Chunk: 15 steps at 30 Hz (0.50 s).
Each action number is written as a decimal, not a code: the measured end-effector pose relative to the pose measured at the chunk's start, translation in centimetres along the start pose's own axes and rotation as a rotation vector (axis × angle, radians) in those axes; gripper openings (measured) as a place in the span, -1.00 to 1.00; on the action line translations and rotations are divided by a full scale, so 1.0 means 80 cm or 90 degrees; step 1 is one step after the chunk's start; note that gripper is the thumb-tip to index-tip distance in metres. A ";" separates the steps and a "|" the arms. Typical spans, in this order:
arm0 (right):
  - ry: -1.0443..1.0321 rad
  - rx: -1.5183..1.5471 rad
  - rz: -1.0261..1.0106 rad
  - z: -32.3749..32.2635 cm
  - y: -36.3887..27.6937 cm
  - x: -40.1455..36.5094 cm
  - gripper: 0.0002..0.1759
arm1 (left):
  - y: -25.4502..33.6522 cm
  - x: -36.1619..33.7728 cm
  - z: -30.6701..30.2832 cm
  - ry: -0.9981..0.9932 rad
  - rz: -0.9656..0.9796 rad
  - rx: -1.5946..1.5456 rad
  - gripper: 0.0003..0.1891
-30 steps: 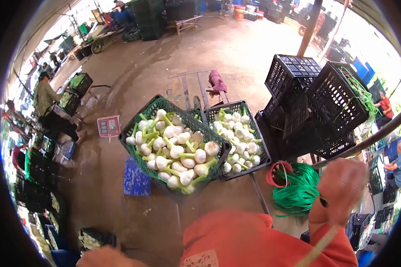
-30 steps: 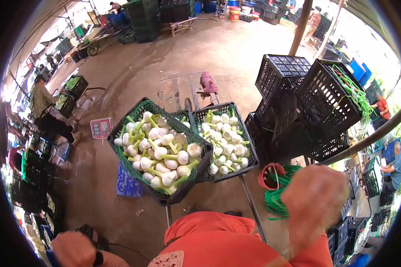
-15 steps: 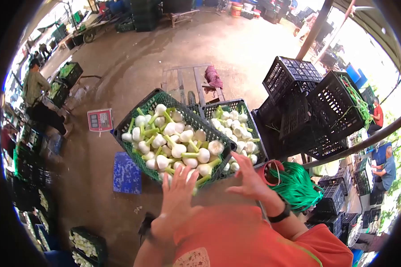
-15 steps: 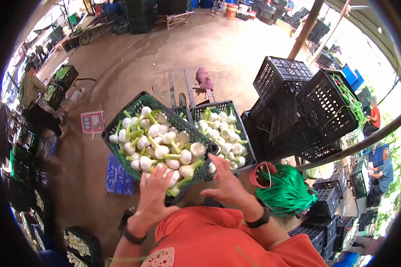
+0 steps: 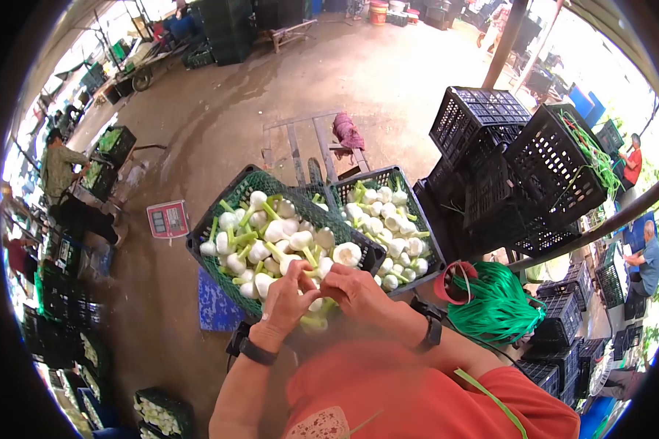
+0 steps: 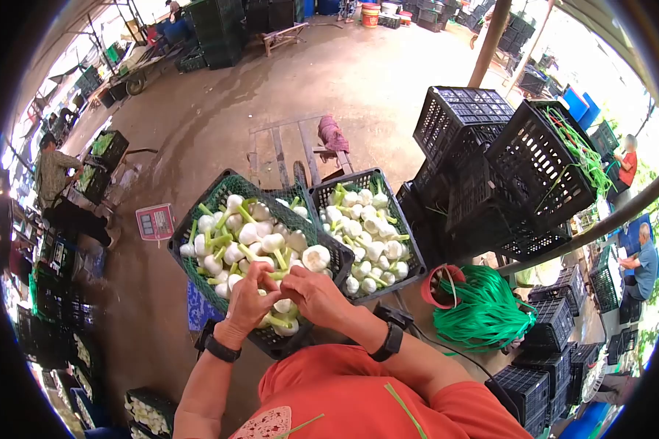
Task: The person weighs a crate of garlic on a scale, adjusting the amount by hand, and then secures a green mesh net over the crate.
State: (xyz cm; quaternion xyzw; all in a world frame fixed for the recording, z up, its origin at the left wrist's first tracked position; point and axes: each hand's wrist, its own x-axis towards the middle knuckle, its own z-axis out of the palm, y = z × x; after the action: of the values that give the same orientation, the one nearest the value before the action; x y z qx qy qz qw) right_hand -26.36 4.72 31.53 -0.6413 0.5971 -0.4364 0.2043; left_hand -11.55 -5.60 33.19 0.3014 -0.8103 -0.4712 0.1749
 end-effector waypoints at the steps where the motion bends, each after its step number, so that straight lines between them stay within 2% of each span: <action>1: 0.004 -0.003 0.001 0.004 -0.002 0.001 -0.80 | -0.003 0.006 -0.003 -0.003 0.004 0.000 -0.72; 3: 0.018 -0.004 -0.017 0.013 -0.008 0.004 -0.79 | -0.014 0.020 -0.007 -0.102 0.164 0.062 -0.64; 4: 0.038 -0.012 -0.035 0.013 -0.008 0.007 -0.80 | -0.015 0.026 -0.006 -0.094 0.214 0.011 -0.74; 5: 0.042 -0.019 -0.038 0.009 -0.010 0.011 -0.80 | -0.024 0.034 -0.013 -0.093 0.223 0.011 -0.74; 7: -0.044 -0.086 0.046 -0.005 -0.018 0.012 -0.78 | -0.040 0.049 -0.026 -0.124 0.328 0.168 -0.85; 8: -0.045 -0.042 0.104 -0.010 -0.020 0.009 -0.63 | -0.040 0.052 -0.029 -0.088 0.286 0.152 -0.89; 9: -0.042 -0.046 0.109 -0.015 -0.028 0.005 -0.63 | -0.038 0.053 -0.034 -0.091 0.290 0.147 -0.89; 11: 0.142 0.000 0.270 -0.019 -0.042 -0.007 -0.32 | -0.035 0.058 -0.042 -0.074 0.241 0.124 -0.87; 12: 0.181 -0.152 0.185 -0.013 -0.031 -0.017 -0.07 | -0.035 0.058 -0.035 -0.054 0.239 0.112 -0.83; 15: 0.218 -0.144 0.195 0.033 -0.031 -0.024 -0.01 | -0.006 0.047 -0.005 -0.082 0.238 0.009 -0.82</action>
State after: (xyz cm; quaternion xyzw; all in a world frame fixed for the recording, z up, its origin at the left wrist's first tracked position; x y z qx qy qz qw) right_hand -22.59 6.37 31.47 -0.4788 0.7585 -0.4327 0.0907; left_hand -14.00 -8.48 32.96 0.1158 -0.8648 -0.4433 0.2053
